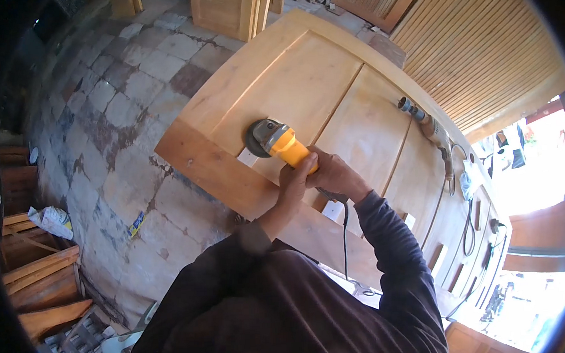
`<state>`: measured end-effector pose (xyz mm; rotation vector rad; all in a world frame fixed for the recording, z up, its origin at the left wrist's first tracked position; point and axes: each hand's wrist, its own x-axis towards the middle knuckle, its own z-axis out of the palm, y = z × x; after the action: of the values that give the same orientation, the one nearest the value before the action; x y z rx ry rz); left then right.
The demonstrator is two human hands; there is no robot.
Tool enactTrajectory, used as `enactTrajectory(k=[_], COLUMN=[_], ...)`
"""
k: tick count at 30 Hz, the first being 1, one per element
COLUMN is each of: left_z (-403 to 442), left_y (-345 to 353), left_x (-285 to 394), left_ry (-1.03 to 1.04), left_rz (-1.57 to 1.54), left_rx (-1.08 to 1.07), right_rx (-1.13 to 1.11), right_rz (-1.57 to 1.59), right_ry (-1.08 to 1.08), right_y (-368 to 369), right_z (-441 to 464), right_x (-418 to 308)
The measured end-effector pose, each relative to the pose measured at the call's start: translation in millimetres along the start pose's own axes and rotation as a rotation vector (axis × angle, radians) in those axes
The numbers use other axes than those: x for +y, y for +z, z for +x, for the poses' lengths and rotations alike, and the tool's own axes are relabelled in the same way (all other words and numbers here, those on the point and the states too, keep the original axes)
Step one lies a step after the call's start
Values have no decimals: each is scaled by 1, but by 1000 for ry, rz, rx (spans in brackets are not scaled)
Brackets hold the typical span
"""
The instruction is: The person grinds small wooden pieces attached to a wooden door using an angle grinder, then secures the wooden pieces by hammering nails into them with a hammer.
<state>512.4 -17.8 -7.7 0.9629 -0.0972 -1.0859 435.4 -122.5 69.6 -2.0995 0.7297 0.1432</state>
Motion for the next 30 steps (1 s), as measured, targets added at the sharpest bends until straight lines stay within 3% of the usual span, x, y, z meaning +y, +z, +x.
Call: enactTrajectory(k=[12,22,30], left_z=[41,77,26], left_y=[13,32,25], left_x=[-7,-19,4], left_ry=[84,14,100], left_rz=[-16,146,223], left_rx=[-75,-71,-49], right_rx=[49,122,92], right_rz=[52,111,149], right_ry=[6,56,-12], right_y=[-19,-39,-24], right_z=[27,31,3], right_x=[25,41,23])
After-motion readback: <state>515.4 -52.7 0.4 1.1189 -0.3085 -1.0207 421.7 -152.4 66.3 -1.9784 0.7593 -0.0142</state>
